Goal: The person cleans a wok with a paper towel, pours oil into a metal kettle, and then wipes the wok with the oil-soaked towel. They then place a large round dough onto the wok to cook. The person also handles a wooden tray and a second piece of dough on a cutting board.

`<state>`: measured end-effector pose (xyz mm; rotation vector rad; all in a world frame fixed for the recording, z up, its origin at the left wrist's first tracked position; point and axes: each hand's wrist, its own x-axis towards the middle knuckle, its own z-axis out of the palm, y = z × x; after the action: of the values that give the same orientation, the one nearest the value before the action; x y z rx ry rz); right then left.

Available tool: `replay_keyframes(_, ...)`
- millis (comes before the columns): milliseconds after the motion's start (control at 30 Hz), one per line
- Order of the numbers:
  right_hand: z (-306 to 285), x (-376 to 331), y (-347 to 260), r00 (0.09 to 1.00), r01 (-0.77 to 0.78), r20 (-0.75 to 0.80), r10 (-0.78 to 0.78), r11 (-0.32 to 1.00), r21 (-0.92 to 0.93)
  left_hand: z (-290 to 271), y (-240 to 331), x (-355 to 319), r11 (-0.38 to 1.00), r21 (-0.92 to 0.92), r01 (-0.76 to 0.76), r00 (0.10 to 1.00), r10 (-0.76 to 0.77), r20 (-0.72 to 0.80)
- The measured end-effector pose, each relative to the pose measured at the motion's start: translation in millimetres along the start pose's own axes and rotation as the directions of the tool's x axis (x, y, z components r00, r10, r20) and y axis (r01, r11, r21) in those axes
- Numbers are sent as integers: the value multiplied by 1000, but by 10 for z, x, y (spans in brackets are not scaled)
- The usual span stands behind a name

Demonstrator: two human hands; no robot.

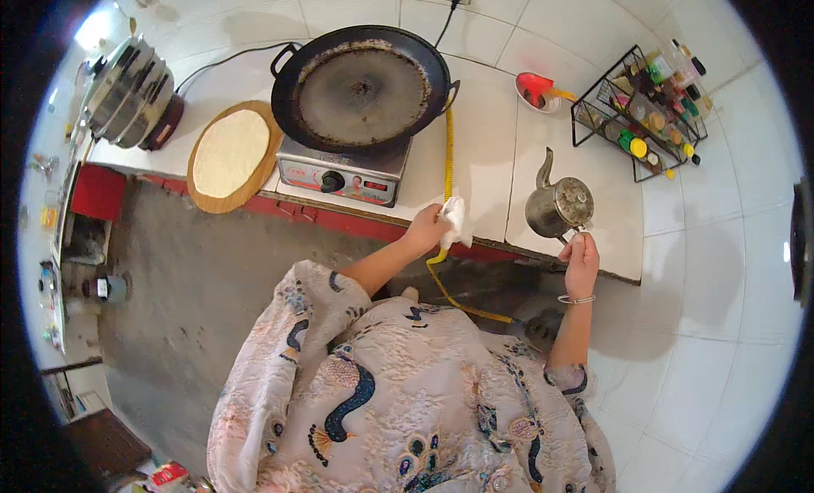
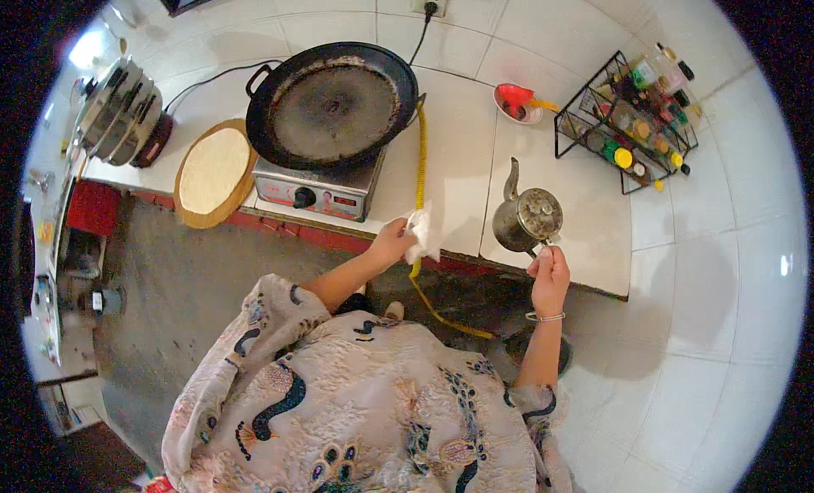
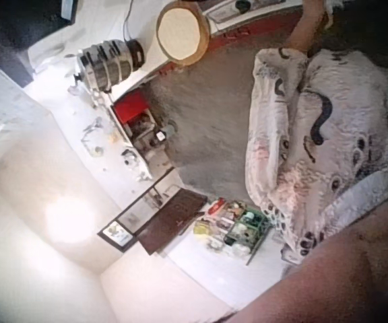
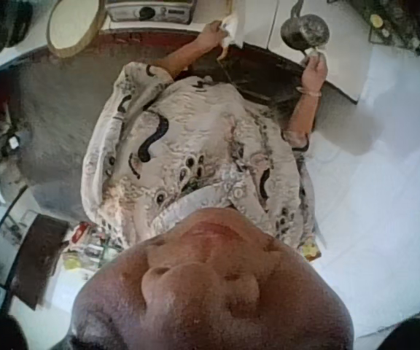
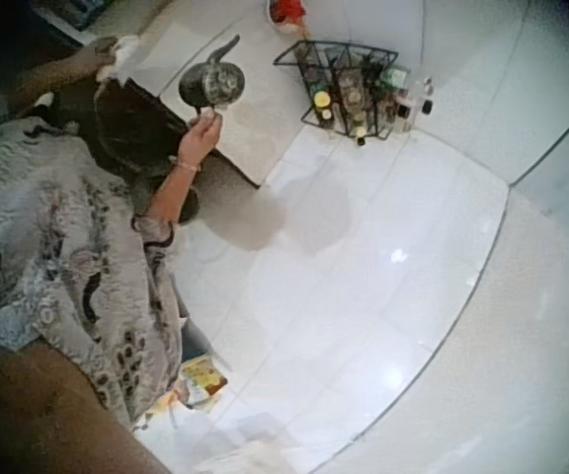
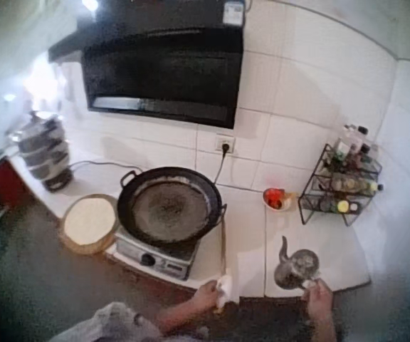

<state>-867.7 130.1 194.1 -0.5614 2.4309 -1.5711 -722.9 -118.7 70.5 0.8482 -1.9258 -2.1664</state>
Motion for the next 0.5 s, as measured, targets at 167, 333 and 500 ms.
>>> replay_keyframes(167, 29, 149, -540, 988, 143, 58, -140, 989, -47, -432, 70, -371, 997, -39, 72, 997, -72, -3)
replay_keyframes(333, 228, 358, -1101, 971, 169, 182, -155, 983, -65, -694, 341, -708, 972, -217, 94, 993, -106, -44)
replay_keyframes(500, 560, 514, -1491, 946, 191, 283, -162, 978, -79, -1027, 530, -883, 977, -214, -16, 997, 0, -75)
